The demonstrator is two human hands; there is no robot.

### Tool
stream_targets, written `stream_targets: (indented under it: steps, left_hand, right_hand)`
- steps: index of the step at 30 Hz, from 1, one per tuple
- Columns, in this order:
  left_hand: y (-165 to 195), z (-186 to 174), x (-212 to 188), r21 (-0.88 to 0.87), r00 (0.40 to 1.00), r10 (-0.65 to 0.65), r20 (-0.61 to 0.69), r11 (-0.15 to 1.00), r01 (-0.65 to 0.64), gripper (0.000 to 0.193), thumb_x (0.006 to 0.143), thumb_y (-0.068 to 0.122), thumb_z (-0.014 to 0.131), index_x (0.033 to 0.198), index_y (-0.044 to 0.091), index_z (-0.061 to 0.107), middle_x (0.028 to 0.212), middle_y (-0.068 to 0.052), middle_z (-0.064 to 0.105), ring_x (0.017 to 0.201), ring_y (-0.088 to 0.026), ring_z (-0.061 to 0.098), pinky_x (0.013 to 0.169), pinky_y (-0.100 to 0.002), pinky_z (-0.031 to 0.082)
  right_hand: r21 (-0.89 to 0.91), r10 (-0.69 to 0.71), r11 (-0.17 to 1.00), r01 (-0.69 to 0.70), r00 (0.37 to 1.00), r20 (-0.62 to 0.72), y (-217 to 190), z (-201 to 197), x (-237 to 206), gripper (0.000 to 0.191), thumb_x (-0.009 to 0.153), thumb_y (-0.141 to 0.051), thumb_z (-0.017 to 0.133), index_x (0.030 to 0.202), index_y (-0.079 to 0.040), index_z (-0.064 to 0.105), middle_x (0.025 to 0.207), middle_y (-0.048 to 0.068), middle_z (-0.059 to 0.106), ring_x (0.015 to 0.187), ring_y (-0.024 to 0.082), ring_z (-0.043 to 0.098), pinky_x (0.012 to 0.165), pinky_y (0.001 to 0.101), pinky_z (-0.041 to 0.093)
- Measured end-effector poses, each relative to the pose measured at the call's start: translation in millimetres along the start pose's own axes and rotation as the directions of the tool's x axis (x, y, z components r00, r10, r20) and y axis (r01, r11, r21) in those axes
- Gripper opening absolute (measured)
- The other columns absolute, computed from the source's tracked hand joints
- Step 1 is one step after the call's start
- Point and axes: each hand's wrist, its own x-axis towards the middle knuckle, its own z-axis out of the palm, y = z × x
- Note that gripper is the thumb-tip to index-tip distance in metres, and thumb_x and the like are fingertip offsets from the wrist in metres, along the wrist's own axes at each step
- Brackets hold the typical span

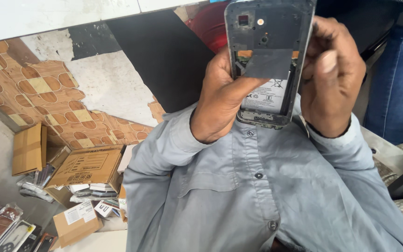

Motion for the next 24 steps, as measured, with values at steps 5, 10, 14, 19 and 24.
stream_targets:
  steps: [5, 10, 14, 19, 24]
  left_hand:
    - [3.5, 3.2, 0.4, 0.006, 0.997, 0.055, -0.049, 0.998, -0.054, 0.023, 0.103, -0.004, 0.068, 0.125, -0.001, 0.060, 0.115, -0.006, 0.070, 0.107, -0.010, 0.067, 0.099, -0.028, 0.056]
    - [5.8, 5.0, -1.7, 0.014, 0.997, 0.025, -0.067, 1.000, -0.024, 0.023, 0.102, -0.005, 0.068, 0.123, -0.003, 0.060, 0.113, -0.009, 0.071, 0.104, -0.012, 0.069, 0.096, -0.030, 0.057]
    - [8.5, 3.1, -3.8, 0.015, 0.999, 0.018, -0.034, 1.000, -0.017, 0.022, 0.101, -0.007, 0.067, 0.121, -0.003, 0.060, 0.111, -0.010, 0.072, 0.103, -0.013, 0.070, 0.095, -0.031, 0.058]
    - [10.7, 3.2, -3.3, 0.008, 0.999, 0.012, -0.030, 1.000, -0.012, 0.021, 0.099, -0.007, 0.067, 0.119, -0.003, 0.061, 0.110, -0.010, 0.072, 0.102, -0.013, 0.070, 0.094, -0.030, 0.058]
    - [10.5, 4.2, -2.4, 0.024, 0.998, 0.021, -0.064, 1.000, -0.020, 0.022, 0.098, -0.008, 0.069, 0.118, -0.003, 0.062, 0.110, -0.010, 0.073, 0.102, -0.013, 0.070, 0.095, -0.031, 0.057]
  right_hand:
    - [-0.136, -0.035, 0.990, 0.034, 0.999, -0.007, -8.3, 3.2, -6.3, 0.055, 0.113, -0.040, 0.063, 0.144, 0.004, 0.052, 0.119, 0.003, 0.055, 0.104, 0.007, 0.061, 0.089, 0.0187, 0.052]
    - [-0.168, -0.028, 0.985, 0.031, 0.999, 0.024, -15.2, 5.0, -12.6, 0.047, 0.110, -0.026, 0.067, 0.142, 0.006, 0.052, 0.122, 0.005, 0.054, 0.107, 0.010, 0.062, 0.096, 0.0227, 0.054]
    - [-0.188, -0.026, 0.982, 0.033, 0.999, 0.036, -17.0, 5.6, -15.4, 0.038, 0.107, -0.019, 0.067, 0.134, 0.006, 0.056, 0.126, 0.008, 0.056, 0.105, 0.011, 0.064, 0.094, 0.0242, 0.055]
    - [-0.185, -0.025, 0.982, 0.034, 0.998, 0.051, -14.8, 4.2, -17.2, 0.032, 0.108, -0.015, 0.065, 0.130, 0.006, 0.058, 0.126, 0.009, 0.056, 0.104, 0.012, 0.065, 0.093, 0.0248, 0.057]
    - [-0.172, -0.027, 0.984, 0.042, 0.996, 0.089, -11.6, 1.1, -21.2, 0.028, 0.114, -0.013, 0.065, 0.132, 0.007, 0.058, 0.126, 0.010, 0.057, 0.104, 0.011, 0.064, 0.095, 0.0240, 0.058]
